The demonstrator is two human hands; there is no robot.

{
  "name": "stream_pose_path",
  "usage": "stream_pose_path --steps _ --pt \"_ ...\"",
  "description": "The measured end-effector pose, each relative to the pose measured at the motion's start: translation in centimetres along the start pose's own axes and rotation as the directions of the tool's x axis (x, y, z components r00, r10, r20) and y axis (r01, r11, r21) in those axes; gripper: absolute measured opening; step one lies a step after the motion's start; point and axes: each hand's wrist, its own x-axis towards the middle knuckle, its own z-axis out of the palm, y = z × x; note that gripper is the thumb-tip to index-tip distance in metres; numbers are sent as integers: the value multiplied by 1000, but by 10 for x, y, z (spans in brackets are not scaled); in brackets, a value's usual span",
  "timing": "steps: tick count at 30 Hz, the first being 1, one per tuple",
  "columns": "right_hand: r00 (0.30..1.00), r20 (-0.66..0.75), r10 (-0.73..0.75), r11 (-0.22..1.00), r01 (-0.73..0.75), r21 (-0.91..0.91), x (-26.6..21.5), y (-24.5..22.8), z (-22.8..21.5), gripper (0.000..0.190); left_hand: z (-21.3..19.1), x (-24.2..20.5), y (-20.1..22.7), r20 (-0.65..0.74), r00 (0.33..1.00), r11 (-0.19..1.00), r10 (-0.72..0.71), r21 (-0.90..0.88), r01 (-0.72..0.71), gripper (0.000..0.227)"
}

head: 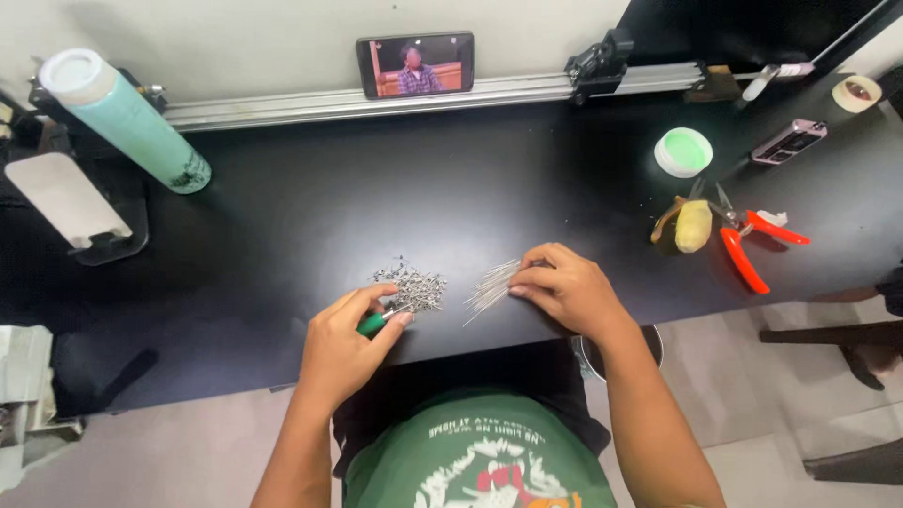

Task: The person repeatedly picks up small metal fasteners and thin metal rods from a black table and inserts the rods into the fasteners using a green-handled tool. The person continues this repetitive assembly process throughout the clip.

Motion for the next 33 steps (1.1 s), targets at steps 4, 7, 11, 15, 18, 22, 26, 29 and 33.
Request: stream_pose_path --steps 4,7,11,15,18,22,26,29,33 --pt "1000 3 16 1000 -16 -3 -3 -4 0 6 0 -5 3 3 1000 1000 19 24 -19 31" --pt "999 1 43 999 -43 8 -2 -4 0 7 2 -3 2 -10 999 999 34 28 -34 30" --pt "998 51 43 998 -44 33 1 -3 -6 9 5 -6 1 -7 999 998 46 45 -45 30" --pt "989 113 93 996 -91 -22 2 -7 -9 8 5 -7 1 5 998 997 62 50 -62 29" --pt "992 106 70 994 -60 -94 3 -5 -3 5 4 -8 5 1 997 996 83 29 -83 29" --pt "997 56 51 995 -46 -87 -1 3 6 3 7 -9 3 -14 997 997 75 19 -74 29" --pt "997 -74 16 999 -19 -43 -9 7 9 5 23 -18 8 5 996 982 -91 -165 91 31" --pt "990 -139 3 998 6 64 -9 5 6 4 37 -23 24 91 983 923 -158 -339 180 29" --pt "978 -210 -5 963 61 262 -11 3 2 4 41 -21 46 307 946 777 -106 -568 271 29"
